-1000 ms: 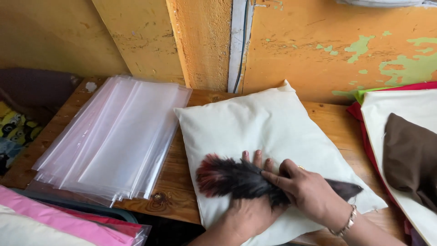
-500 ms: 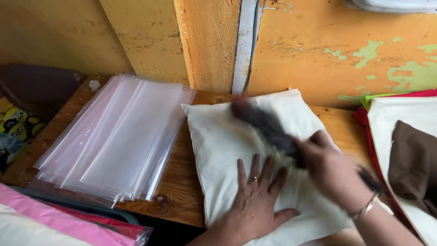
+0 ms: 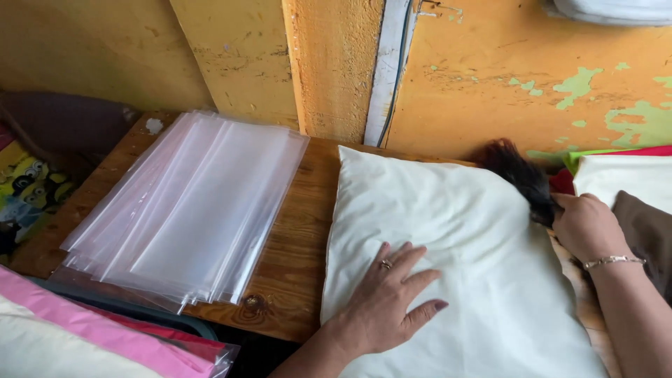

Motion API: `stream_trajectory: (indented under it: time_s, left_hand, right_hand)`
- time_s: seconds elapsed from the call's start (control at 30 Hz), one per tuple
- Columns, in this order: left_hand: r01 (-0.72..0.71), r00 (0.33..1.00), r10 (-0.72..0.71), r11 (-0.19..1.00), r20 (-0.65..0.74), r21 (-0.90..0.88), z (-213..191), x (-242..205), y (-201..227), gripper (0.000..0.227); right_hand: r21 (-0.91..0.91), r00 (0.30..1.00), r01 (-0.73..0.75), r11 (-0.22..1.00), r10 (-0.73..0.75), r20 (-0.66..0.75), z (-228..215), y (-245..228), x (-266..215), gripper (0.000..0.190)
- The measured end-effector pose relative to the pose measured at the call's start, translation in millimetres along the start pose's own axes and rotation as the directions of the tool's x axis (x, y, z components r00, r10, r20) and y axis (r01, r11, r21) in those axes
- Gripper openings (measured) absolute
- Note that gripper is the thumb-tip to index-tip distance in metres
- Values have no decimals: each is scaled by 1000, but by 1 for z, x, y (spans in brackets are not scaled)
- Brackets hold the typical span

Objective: Brushing a pillow to remove lint and then inserting it into a plastic bag for packaging.

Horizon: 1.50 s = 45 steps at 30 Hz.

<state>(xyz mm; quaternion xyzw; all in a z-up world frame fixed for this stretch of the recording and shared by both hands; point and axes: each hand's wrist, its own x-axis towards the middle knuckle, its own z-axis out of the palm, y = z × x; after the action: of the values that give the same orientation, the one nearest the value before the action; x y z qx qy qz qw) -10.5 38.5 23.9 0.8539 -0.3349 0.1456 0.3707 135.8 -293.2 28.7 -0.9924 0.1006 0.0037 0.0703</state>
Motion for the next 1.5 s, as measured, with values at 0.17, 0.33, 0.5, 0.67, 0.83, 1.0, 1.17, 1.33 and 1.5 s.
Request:
stream_trajectory:
  time_s: [0.17,0.33,0.5,0.67,0.83,1.0,1.17,1.33,1.5]
  left_hand:
    - [173,983,-184,937,10,303,-2,24,-7,59]
    - [360,874,-453,846,175,393,15,28,-26,66]
    - [425,840,-531,771,110,475,15,25,-23,80]
    - [512,771,-627,713,110,479,10,28,-20,94]
    - [309,942,-334,900,29,308,11,39,-45,72]
    - [83,980,28,846,-199,526,1,56,-61,14]
    - [370,928,-294,674,-227,640,12,52,-11,64]
    - [278,961,-241,843,-138,461,60,21,30,95]
    - [118,993,-98,897,-68,426,68,2,20,82]
  right_hand:
    - [54,954,301,952,-301,-11,-13,-78,-112,52]
    - [46,875,457,888,-459,156,14,-73,-106,62]
    - [38,974,-191,981,185,135,-7,-18,-36,65]
    - [308,979,-186,933,151,136,-29,-20,-60,50]
    - [423,983,-105,900,28,183,-23,-21,-107,58]
    - [478,967,-136,868,11,254,-11,2,-145,34]
    - [267,988,109,957,-74,-139,-22,8,-169,52]
    - [177,746,575,799,-422,-515,-28,-57,-183,37]
    - [281,619,758,589,-785,-23,12,-100,-160,50]
